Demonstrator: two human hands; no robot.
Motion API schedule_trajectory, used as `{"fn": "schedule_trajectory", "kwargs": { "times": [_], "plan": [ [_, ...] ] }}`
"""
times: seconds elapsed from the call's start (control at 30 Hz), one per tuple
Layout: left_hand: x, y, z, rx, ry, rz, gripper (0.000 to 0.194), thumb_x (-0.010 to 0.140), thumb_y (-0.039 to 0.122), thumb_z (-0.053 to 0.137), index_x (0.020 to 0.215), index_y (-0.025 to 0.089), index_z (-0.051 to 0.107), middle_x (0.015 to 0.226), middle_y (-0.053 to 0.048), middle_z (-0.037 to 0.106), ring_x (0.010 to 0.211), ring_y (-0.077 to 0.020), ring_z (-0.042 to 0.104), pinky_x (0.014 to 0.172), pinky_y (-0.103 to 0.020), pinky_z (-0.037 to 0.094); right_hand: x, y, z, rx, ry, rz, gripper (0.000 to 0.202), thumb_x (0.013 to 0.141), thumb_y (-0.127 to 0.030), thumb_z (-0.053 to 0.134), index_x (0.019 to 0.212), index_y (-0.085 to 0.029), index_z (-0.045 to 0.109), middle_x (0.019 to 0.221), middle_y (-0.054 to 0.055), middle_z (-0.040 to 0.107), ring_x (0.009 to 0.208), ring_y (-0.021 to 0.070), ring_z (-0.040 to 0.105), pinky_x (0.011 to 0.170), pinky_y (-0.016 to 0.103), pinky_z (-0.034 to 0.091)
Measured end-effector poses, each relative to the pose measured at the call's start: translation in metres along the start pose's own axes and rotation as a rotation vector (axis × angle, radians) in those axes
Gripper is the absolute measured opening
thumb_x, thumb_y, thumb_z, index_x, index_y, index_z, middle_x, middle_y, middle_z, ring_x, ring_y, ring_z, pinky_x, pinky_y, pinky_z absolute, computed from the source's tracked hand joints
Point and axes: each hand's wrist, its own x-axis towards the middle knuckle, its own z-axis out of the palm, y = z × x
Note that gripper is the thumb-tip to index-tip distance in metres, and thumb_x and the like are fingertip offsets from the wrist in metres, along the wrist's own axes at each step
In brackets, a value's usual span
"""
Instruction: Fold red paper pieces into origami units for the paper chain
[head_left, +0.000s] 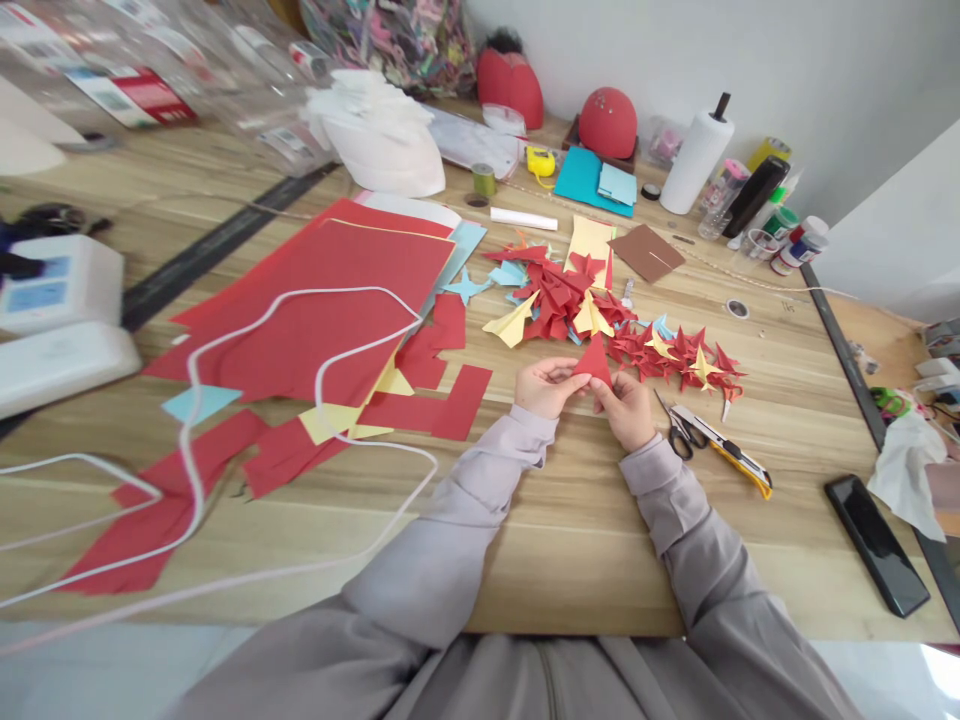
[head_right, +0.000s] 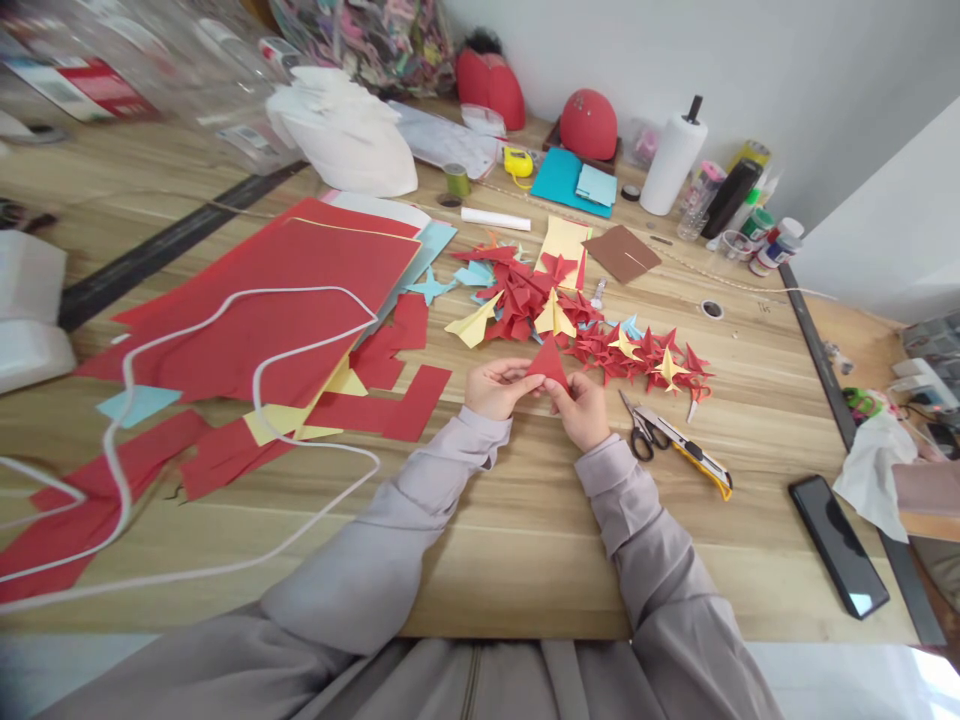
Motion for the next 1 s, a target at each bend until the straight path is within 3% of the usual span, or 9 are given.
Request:
{"fn": "schedule_trajectory", "kwargs": {
  "times": [0.33,0.53,0.73,1.0],
  "plan": [
    [0.0009,0.0048,-0.0008,0.002,0.053,0.012,0.041,0.036,0.025,0.080,0.069,0.009,0.062,0.056,-0.004,0.066,0.044,-0.0134,0.058,0.047,-0.028,0.050,0.0005,-0.0012,0.0033,0.004,0.145,0.060,0.037,0.063,-0.045,0.066,0.053,-0.019,0.042,0.038,-0.006,0.047,0.036,0.0066,0.040,0.040,0.021,0.030],
    [0.0033,0.0054,-0.0035,-0.014,0.079,0.029,0.038,0.038,0.021,0.080,0.070,0.009,0.063,0.055,-0.003,0.066,0.043,-0.0134,0.059,0.046,-0.026,0.049,0.0007,0.0003,0.0012,0.082,0.055,0.052,0.031,0.067,-0.046,0.063,0.061,-0.018,0.050,0.047,-0.003,0.055,0.044,0.0098,0.049,0.047,0.023,0.040],
    [0.0058,0.0026,-0.0067,0.000,0.091,0.047,0.036,0.040,0.023,0.079,0.070,0.009,0.064,0.056,-0.004,0.066,0.044,-0.0138,0.059,0.048,-0.027,0.050,0.0002,0.0047,0.0015,0.037,0.134,0.052,0.032,0.064,-0.042,0.067,0.055,-0.019,0.047,0.042,-0.005,0.052,0.038,0.0080,0.044,0.042,0.021,0.034],
    [0.0082,0.0014,-0.0073,-0.035,0.093,0.035,0.038,0.039,0.024,0.080,0.071,0.010,0.064,0.057,-0.004,0.066,0.045,-0.0136,0.059,0.047,-0.027,0.050,0.0009,0.0042,-0.0035,0.103,0.084,0.037,0.032,0.072,-0.043,0.058,0.054,-0.018,0.049,0.047,-0.003,0.055,0.041,0.0085,0.049,0.047,0.023,0.039]
  ]
}}
